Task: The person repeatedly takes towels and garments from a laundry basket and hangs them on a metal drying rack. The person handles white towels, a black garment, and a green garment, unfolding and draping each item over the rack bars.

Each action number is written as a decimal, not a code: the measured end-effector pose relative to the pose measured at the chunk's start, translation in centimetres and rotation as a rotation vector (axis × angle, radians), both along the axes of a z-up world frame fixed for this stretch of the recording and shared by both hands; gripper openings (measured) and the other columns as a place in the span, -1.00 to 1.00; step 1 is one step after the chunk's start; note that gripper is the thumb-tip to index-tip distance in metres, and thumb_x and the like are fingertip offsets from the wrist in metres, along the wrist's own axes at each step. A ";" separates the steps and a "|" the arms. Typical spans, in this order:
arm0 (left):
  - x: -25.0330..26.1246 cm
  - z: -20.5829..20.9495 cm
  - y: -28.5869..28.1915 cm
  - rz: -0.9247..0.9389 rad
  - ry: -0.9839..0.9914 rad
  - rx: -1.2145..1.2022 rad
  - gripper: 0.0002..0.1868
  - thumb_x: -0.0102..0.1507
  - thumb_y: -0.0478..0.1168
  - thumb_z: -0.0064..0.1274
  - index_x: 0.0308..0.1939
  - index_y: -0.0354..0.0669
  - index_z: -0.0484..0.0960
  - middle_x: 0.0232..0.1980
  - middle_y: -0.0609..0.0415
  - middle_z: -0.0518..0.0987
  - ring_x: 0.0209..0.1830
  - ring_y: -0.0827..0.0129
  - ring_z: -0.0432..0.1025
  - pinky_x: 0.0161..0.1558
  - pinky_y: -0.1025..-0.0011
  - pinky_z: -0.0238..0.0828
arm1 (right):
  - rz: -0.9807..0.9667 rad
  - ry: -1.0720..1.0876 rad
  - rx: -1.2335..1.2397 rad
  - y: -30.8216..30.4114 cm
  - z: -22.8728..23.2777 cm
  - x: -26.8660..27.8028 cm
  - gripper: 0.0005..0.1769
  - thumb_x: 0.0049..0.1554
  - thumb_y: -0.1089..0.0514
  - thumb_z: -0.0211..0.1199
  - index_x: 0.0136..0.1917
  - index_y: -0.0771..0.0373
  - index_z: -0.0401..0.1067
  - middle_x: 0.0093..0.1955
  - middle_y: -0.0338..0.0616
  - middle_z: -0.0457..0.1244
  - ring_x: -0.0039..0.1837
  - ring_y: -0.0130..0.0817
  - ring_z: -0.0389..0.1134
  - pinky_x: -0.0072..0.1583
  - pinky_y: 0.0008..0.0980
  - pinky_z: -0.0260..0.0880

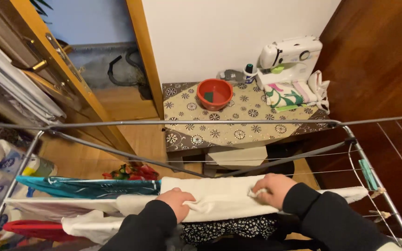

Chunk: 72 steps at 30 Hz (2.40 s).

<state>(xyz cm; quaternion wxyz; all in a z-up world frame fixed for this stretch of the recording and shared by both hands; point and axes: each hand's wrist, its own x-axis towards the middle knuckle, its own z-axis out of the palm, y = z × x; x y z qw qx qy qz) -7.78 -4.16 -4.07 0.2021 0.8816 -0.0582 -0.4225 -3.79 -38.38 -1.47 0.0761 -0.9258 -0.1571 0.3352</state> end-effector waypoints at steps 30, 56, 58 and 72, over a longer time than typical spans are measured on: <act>7.6 -7.3 -1.1 0.222 0.007 0.268 -0.19 0.28 0.45 -0.45 0.44 0.16 0.38 0.48 0.04 0.42 0.51 0.13 0.26 0.54 0.05 0.02 | -0.385 0.166 0.092 4.2 -9.8 5.8 -0.08 0.04 -0.59 0.09 0.43 0.01 0.43 0.49 0.05 0.23 0.59 -0.02 0.11 0.64 -0.09 -0.07; 5.5 -10.6 5.4 -0.153 -0.416 0.248 -0.75 0.41 0.12 -0.24 0.04 0.42 0.55 0.09 0.38 0.62 0.22 0.35 0.47 0.23 0.18 0.31 | 0.145 -0.355 -0.047 2.0 -12.4 3.3 -0.80 0.20 0.01 0.10 0.08 -0.15 0.46 -0.02 -0.32 0.41 0.18 -0.18 0.44 0.24 -0.11 0.39; 4.9 -10.0 6.3 -0.135 -0.438 0.262 -0.75 0.40 0.11 -0.23 0.03 0.41 0.55 0.10 0.37 0.62 0.22 0.33 0.47 0.23 0.17 0.32 | 0.167 -0.371 -0.075 1.3 -13.0 3.3 -0.82 0.21 -0.03 0.09 0.07 -0.20 0.43 -0.03 -0.39 0.40 0.18 -0.26 0.44 0.26 -0.16 0.37; 3.8 -12.6 8.2 -0.074 -0.520 0.367 -0.67 0.42 0.18 -0.33 0.04 0.46 0.57 0.10 0.36 0.60 0.37 0.41 0.34 0.56 0.05 -0.18 | -0.020 -0.354 -0.281 0.4 -12.2 2.5 -0.85 0.28 -0.11 0.00 0.10 -0.27 0.34 0.03 -0.47 0.37 0.25 -0.37 0.39 0.38 -0.14 0.24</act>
